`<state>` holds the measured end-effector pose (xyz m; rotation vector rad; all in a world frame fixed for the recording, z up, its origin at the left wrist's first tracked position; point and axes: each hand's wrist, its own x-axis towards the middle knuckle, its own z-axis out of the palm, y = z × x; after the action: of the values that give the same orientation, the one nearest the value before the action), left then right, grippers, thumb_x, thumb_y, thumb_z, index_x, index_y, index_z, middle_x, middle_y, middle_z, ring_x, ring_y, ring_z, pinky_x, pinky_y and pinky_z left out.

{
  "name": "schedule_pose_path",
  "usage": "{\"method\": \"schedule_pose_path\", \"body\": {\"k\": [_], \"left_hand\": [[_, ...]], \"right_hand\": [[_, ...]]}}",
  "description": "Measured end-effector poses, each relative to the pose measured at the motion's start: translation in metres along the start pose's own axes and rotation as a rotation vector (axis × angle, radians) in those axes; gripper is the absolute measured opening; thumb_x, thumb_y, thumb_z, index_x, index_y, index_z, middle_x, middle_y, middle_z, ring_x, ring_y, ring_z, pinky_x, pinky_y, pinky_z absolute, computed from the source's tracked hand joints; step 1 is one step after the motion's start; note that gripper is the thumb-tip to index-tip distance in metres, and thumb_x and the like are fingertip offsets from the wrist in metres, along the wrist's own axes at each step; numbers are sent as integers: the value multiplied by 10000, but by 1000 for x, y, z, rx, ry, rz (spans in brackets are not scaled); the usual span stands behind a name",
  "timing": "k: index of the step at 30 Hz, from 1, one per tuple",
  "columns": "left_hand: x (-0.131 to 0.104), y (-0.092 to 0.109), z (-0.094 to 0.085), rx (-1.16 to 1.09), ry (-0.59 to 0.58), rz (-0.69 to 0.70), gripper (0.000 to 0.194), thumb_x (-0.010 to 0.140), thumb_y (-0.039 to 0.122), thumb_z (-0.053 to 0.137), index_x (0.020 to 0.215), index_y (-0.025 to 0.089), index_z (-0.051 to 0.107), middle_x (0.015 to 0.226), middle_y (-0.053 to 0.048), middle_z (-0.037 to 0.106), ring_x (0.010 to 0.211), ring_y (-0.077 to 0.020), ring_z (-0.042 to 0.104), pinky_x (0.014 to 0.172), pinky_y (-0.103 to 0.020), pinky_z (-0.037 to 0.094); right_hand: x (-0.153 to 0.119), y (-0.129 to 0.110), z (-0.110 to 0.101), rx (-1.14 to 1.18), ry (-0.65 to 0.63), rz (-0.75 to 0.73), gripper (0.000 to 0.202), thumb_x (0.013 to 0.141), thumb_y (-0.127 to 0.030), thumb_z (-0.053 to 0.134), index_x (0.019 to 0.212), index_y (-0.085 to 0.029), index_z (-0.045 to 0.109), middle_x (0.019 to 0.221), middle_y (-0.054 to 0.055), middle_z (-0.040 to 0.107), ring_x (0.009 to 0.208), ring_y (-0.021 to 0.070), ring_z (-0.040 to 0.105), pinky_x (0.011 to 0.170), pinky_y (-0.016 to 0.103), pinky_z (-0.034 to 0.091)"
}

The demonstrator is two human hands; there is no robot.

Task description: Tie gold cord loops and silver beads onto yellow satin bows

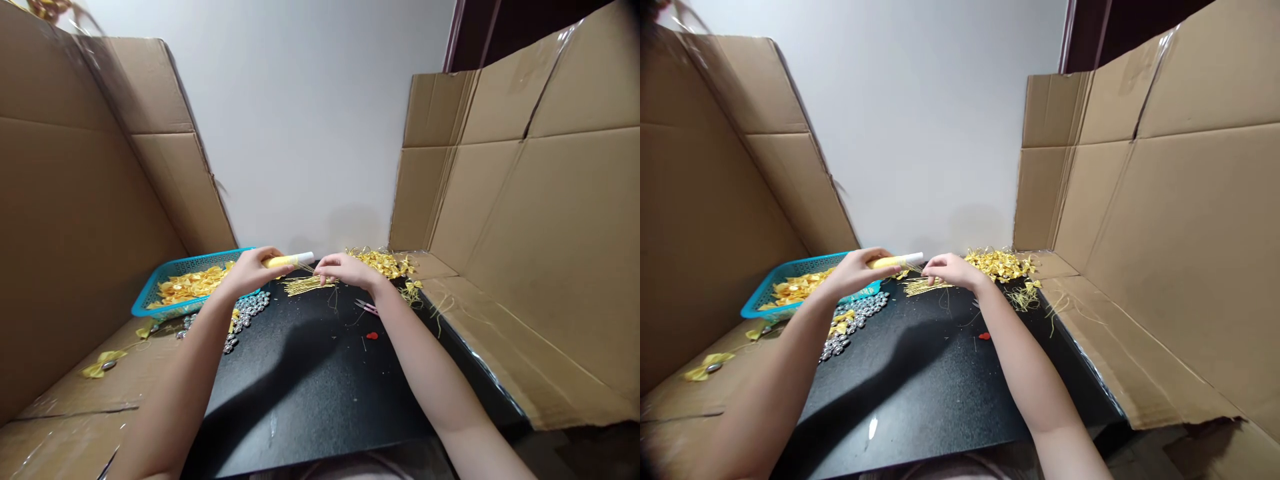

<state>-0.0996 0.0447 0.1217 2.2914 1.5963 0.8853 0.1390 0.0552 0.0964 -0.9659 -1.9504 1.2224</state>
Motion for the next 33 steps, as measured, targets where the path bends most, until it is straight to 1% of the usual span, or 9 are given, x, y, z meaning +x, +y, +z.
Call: {"method": "schedule_pose_path", "body": {"k": [4,11,14,16,19,22,26,30,33], "left_hand": [[0,0,7,52,9,42,480,683,640,641,826,182,655,682,-3,612,624,-162,527,557,-245,362],[-1,0,8,152,67,58,452,720,618,615,850,185,644,672,-11,611,615,-173,536,552,-253,349],[-1,0,5,154,106,56,459,720,622,610,847,182,648,665,-14,612,603,-169,532,553,-255,353],[-2,0,0,139,160,29,477,715,636,605,837,178,652,662,-20,612,595,-168,530,549,-257,359],[-3,-3,-8,47,209,-51,499,721,659,586,823,175,652,649,-25,606,557,-160,519,509,-251,356],[-4,-8,-16,-44,194,-111,506,708,669,600,809,176,649,628,-17,585,531,-150,505,472,-241,347],[-5,-8,-19,-82,194,-133,517,700,678,610,809,174,644,633,-16,574,550,-146,508,475,-236,355],[-6,-1,-16,-108,152,-114,517,703,674,607,810,170,645,648,-19,580,550,-139,498,478,-235,358],[-7,4,-13,-122,116,-89,522,705,672,602,809,163,650,654,-22,592,552,-139,502,479,-235,362]], "right_hand": [[-2,-3,4,-138,-14,-32,199,807,-326,611,719,-158,673,817,37,687,831,159,614,829,294,431],[-7,-15,10,-136,-129,-121,188,831,-335,610,888,-176,692,1057,62,683,1052,186,592,975,323,408],[-4,-11,15,-192,-66,-172,128,800,-294,644,870,-195,686,1019,61,685,1017,204,601,964,367,437],[0,-4,17,-86,21,-187,138,763,-260,672,888,-202,672,988,59,682,939,197,625,909,377,484],[8,7,16,155,251,-259,339,685,-213,713,1016,-218,639,1093,58,638,829,149,636,818,337,530],[14,15,13,209,366,-263,417,657,-192,716,1063,-214,625,1101,53,620,734,108,608,753,304,533],[19,18,23,133,410,-179,316,697,-215,710,1005,-186,645,1022,58,654,783,121,600,786,315,516],[26,23,48,134,389,-132,401,672,-262,769,1040,-174,635,1036,75,668,858,144,618,831,324,500],[30,27,63,183,327,-149,241,739,-263,705,946,-159,636,852,34,680,747,123,619,760,283,499]]}}
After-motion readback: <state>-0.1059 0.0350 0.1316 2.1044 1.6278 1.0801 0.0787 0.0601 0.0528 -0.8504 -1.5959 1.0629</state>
